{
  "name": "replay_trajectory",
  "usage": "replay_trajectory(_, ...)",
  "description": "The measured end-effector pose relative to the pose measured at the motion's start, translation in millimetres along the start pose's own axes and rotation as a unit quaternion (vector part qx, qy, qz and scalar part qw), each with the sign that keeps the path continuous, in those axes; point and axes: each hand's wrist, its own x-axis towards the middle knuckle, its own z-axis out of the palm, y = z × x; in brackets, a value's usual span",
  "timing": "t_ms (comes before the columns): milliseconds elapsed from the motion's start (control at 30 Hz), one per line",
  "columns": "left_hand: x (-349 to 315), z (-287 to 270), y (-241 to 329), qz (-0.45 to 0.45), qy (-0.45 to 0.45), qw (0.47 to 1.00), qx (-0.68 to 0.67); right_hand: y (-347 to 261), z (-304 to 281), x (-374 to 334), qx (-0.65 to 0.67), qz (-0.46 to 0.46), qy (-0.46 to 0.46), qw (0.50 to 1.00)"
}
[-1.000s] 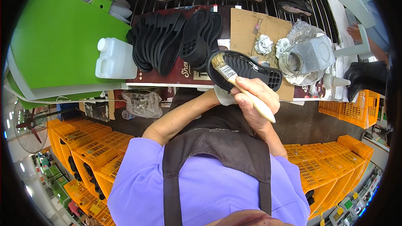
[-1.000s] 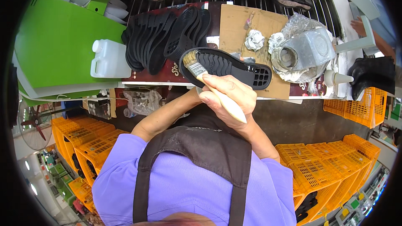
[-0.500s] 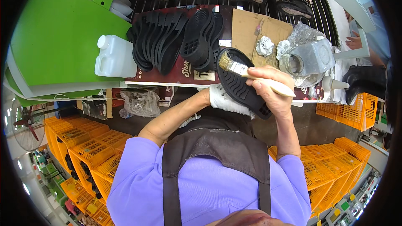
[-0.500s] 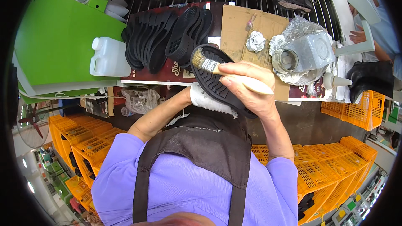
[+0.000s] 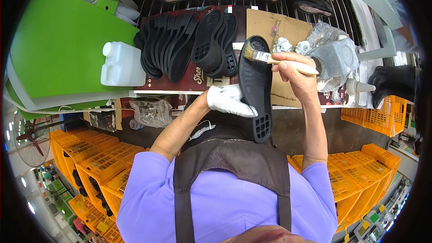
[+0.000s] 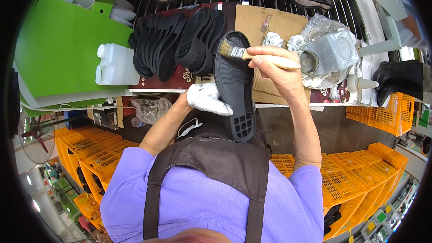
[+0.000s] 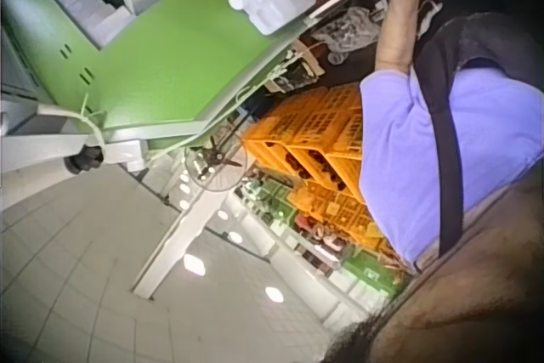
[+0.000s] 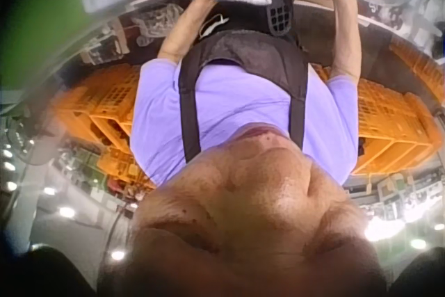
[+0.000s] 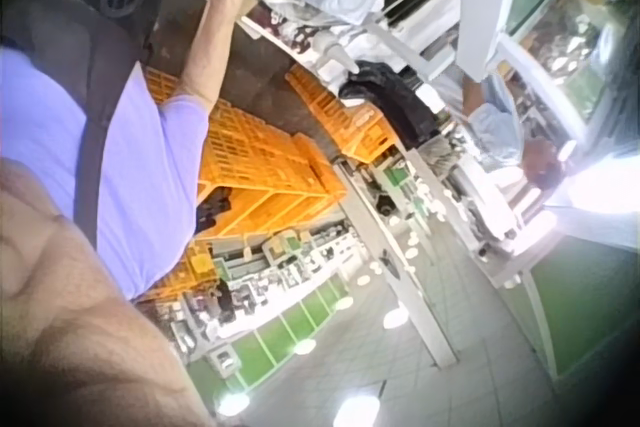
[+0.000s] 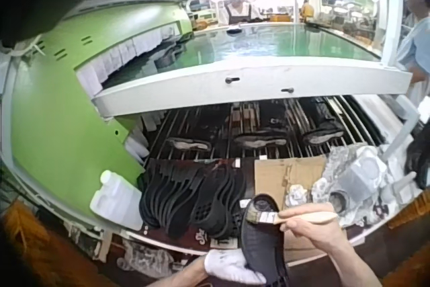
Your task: The person paints the soles of black shoe insoles using a brush and a container of dark liquid. They repeatedly dip the brush into the container and apply the substance to the textured bottom of each insole, handling them one at a time and placing them on a stack after treatment.
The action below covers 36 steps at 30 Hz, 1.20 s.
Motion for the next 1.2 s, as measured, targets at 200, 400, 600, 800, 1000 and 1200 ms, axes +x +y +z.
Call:
replay_trajectory(200,-13,5,-16,0.078,0.117,0.979,-0.15,12,6,-2,0.044,0.008,0.029,0.999)
replay_trajectory(400,-15,10,-10,0.074,0.112,0.93,-0.342,12,14,-7,0.075,0.022,0.034,0.996)
replay_trajectory(600,-13,15,-20,0.081,0.15,0.905,-0.391,10,23,-15,0.1,0.052,0.033,0.993)
replay_trajectory(800,-13,15,-13,0.098,0.146,0.858,-0.483,9,30,-24,0.106,0.065,0.036,0.992)
replay_trajectory(1000,-6,11,-10,0.078,0.173,0.831,-0.524,3,38,-39,0.101,0.073,0.046,0.991)
replay_trajectory(1200,10,10,-5,0.109,0.291,0.803,-0.508,-2,39,-51,0.088,0.056,0.044,0.994)
